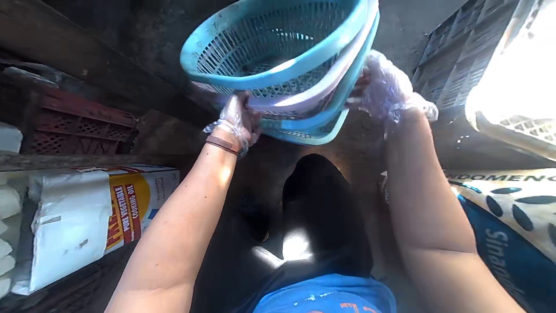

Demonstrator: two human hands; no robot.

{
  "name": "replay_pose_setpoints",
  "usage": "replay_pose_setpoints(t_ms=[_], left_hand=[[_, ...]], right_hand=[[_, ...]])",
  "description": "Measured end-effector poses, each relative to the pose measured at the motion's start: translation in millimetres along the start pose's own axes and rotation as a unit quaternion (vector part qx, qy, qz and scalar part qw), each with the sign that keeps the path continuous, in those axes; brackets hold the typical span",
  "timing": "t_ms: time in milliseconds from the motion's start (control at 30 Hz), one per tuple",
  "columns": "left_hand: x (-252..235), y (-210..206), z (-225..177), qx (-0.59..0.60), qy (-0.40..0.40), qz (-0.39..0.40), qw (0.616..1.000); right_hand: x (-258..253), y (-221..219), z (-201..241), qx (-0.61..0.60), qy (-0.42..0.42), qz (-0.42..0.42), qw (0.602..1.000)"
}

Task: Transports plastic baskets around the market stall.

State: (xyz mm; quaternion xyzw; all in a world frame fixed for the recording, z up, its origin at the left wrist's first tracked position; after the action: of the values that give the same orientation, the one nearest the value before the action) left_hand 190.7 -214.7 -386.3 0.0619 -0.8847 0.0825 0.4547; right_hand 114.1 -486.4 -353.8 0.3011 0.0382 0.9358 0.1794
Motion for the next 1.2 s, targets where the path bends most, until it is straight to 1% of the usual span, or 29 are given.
replay_pose_setpoints(t_ms=[67, 133, 167, 233, 300, 367, 400, 433, 467, 500, 533, 600, 633, 700, 767, 833, 900, 933, 1000, 1067, 1133, 1167, 1200], left_hand=[[2.7, 9.0, -6.1, -0.049, -0.040, -0.049, 0.997], [2.1, 17.7, -3.0, -0.047, -0.039, -0.066, 0.996], [1.6, 18.6, 2.4, -0.017, -0.015, -0.046, 0.999], [-3.0, 11.2, 19.8, 0.028, 0.046, 0.042, 0.998], [-11.5, -5.0, 33.2, 0.095, 0.077, 0.140, 0.983], [-15.5, -16.4, 35.8, 0.199, 0.074, 0.149, 0.966], [-15.1, -18.8, 34.1, 0.234, 0.074, 0.130, 0.961], [-12.2, -19.6, 30.7, 0.247, 0.073, 0.111, 0.960], [-9.5, -19.9, 25.1, 0.235, 0.069, 0.093, 0.965], [-6.6, -18.5, 20.3, 0.212, 0.064, 0.081, 0.972], [-4.4, -15.2, 17.1, 0.189, 0.057, 0.071, 0.978], [-2.7, -8.4, 10.3, 0.168, 0.045, 0.067, 0.982], [-3.5, -4.5, 6.4, 0.173, 0.036, 0.076, 0.981], [-6.1, 0.5, -1.3, 0.189, 0.017, 0.108, 0.976], [-3.7, 4.0, -4.9, 0.199, 0.001, 0.126, 0.972], [-2.2, 6.3, -10.2, 0.197, -0.010, 0.128, 0.972], [-1.0, 7.8, -15.1, 0.191, -0.014, 0.130, 0.973], [-0.7, 7.5, -17.2, 0.186, -0.017, 0.134, 0.973], [1.5, 7.3, -19.3, 0.167, -0.025, 0.132, 0.977], [5.5, 6.6, -20.4, 0.159, -0.033, 0.138, 0.977], [8.1, 3.9, -21.2, 0.156, -0.031, 0.135, 0.978], [8.6, 3.6, -21.8, 0.160, -0.031, 0.136, 0.977], [7.5, 4.3, -23.4, 0.166, -0.032, 0.145, 0.975]], right_hand=[[6.4, -3.1, 24.2, 0.007, 0.032, 0.006, 0.999], [11.1, -11.2, 48.2, 0.019, 0.073, 0.022, 0.997], [12.7, -16.1, 59.4, 0.033, 0.089, 0.022, 0.995], [13.5, -24.0, 69.1, 0.044, 0.113, 0.023, 0.992], [10.7, -22.3, 64.8, 0.019, 0.135, 0.021, 0.990], [6.3, -10.5, 47.2, 0.018, 0.173, 0.004, 0.985], [0.2, -0.7, 32.5, 0.026, 0.191, -0.022, 0.981], [-9.1, 9.8, 11.8, 0.055, 0.193, -0.066, 0.977], [-23.7, 20.1, -12.4, 0.118, 0.174, -0.124, 0.970], [-39.2, 27.4, -43.0, 0.197, 0.125, -0.178, 0.956], [-50.4, 27.3, -75.8, 0.263, 0.052, -0.195, 0.943], [-62.9, 8.4, -129.7, 0.332, -0.075, -0.157, 0.927], [-63.0, -4.1, -146.8, 0.344, -0.119, -0.142, 0.921], [-59.4, -16.5, -153.7, 0.361, -0.173, -0.141, 0.905], [-56.0, -17.3, -149.0, 0.364, -0.190, -0.161, 0.897], [-55.4, -11.9, -137.4, 0.351, -0.172, -0.188, 0.901], [-54.9, -3.0, -115.3, 0.291, -0.112, -0.203, 0.928], [-54.2, 0.9, -97.3, 0.242, -0.069, -0.192, 0.949], [-44.2, 3.0, -49.6, 0.115, 0.008, -0.138, 0.984], [-25.1, -1.6, 3.0, 0.037, 0.024, -0.050, 0.998], [-8.8, -9.1, 46.3, 0.040, 0.069, 0.039, 0.996], [-3.9, -14.7, 58.8, 0.061, 0.101, 0.069, 0.991], [4.3, -20.8, 69.0, 0.094, 0.134, 0.079, 0.983]])
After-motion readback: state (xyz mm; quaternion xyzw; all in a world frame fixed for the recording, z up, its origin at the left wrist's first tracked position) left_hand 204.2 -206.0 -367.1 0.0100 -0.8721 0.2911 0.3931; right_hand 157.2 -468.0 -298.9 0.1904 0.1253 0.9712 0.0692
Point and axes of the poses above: each hand's wrist, its own x-axis away from the middle knuckle, its own y-axis out of the back of the hand, z = x × y, the point moved 6 cm from there along -x, towards the middle knuckle, and after that the axes turned 13 degrees about x, right-handed, at the moved point
